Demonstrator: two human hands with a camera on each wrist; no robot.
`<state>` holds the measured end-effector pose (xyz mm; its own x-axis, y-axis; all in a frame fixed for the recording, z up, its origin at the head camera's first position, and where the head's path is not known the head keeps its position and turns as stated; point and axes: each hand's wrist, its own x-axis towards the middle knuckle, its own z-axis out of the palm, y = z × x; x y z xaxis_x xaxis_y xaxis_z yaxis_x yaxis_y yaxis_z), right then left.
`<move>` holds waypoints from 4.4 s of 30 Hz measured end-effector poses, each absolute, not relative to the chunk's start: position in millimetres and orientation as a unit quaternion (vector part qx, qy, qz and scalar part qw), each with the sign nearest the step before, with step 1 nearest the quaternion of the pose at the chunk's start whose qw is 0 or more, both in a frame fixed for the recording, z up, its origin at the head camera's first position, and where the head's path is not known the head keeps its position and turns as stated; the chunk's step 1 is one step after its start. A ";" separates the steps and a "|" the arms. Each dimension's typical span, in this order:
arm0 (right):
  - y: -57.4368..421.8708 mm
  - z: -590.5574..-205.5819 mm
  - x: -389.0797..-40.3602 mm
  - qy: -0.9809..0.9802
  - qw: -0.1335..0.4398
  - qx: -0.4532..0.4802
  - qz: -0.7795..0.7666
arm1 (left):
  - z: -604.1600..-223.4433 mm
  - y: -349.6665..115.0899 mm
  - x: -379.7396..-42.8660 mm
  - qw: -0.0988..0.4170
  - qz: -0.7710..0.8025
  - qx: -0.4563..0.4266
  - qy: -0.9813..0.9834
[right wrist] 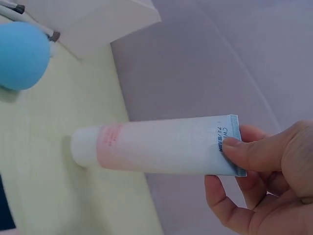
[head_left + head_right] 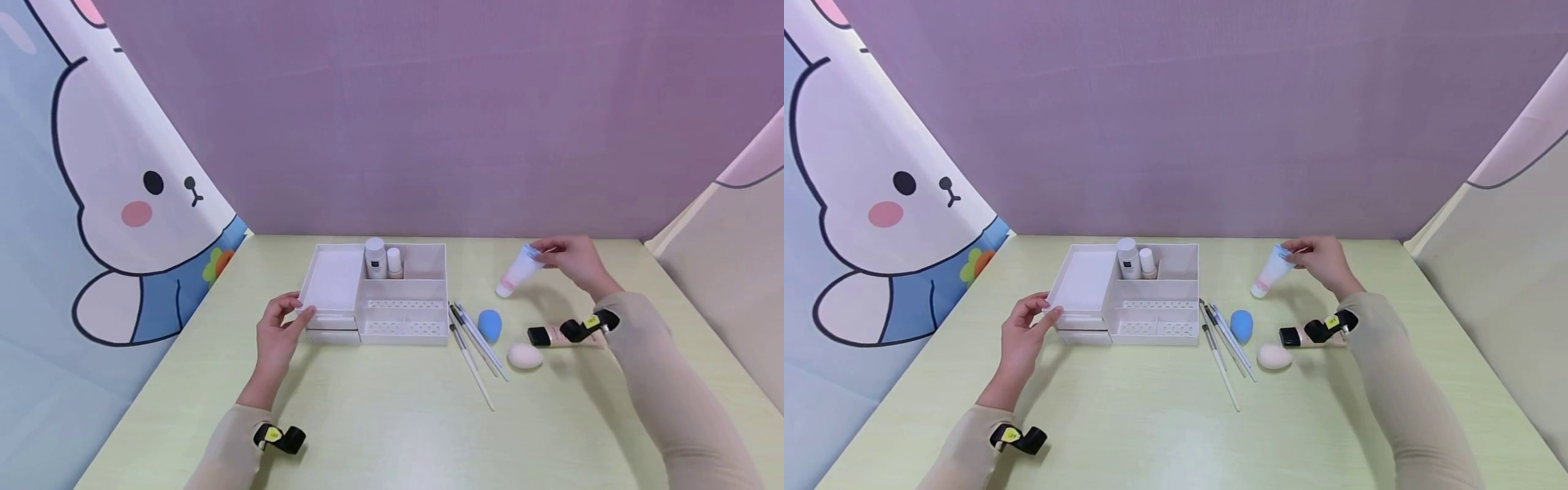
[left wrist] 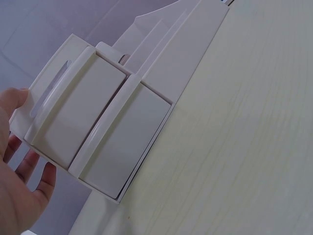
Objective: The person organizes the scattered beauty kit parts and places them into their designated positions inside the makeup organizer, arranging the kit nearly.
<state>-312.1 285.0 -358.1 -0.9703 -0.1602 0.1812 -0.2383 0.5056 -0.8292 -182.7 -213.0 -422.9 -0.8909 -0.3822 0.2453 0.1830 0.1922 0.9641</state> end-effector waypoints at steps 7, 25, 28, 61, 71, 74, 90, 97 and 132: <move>275.4 -343.5 -310.2 -0.870 0.039 0.133 0.472 | -423.8 -213.0 -183.0 0.226 -0.638 0.069 -0.732; 254.0 -311.2 -311.5 -0.878 0.026 0.146 0.454 | -424.1 -213.9 -183.6 0.216 -0.638 0.071 -0.736; 250.5 -306.7 -312.1 -0.877 0.026 0.144 0.458 | -423.6 -213.8 -183.7 0.216 -0.640 0.069 -0.734; 200.2 -263.3 -314.6 -0.856 0.025 0.163 0.491 | -421.9 -211.3 -184.0 0.216 -0.643 0.067 -0.732; 182.0 -265.2 -322.0 -0.848 0.035 0.180 0.498 | -420.7 -210.6 -182.7 0.218 -0.646 0.068 -0.729; 176.2 -267.0 -323.9 -0.841 0.033 0.182 0.508 | -421.5 -210.7 -183.2 0.220 -0.643 0.067 -0.730; 144.6 -278.5 -330.1 -0.831 0.020 0.178 0.526 | -423.1 -209.7 -185.0 0.229 -0.646 0.063 -0.726; 134.6 -287.9 -333.5 -0.828 0.016 0.194 0.526 | -423.8 -209.6 -185.1 0.233 -0.647 0.062 -0.723; 91.5 -333.8 -338.8 -0.870 0.043 0.251 0.422 | -419.5 -208.2 -182.8 0.215 -0.640 0.072 -0.734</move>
<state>-338.8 91.5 -333.8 -0.8702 -0.4006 0.2869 -0.4732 0.5171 -0.7133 -182.8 -208.2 -419.5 -0.8970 -0.3811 0.2238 0.1694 0.1712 0.9706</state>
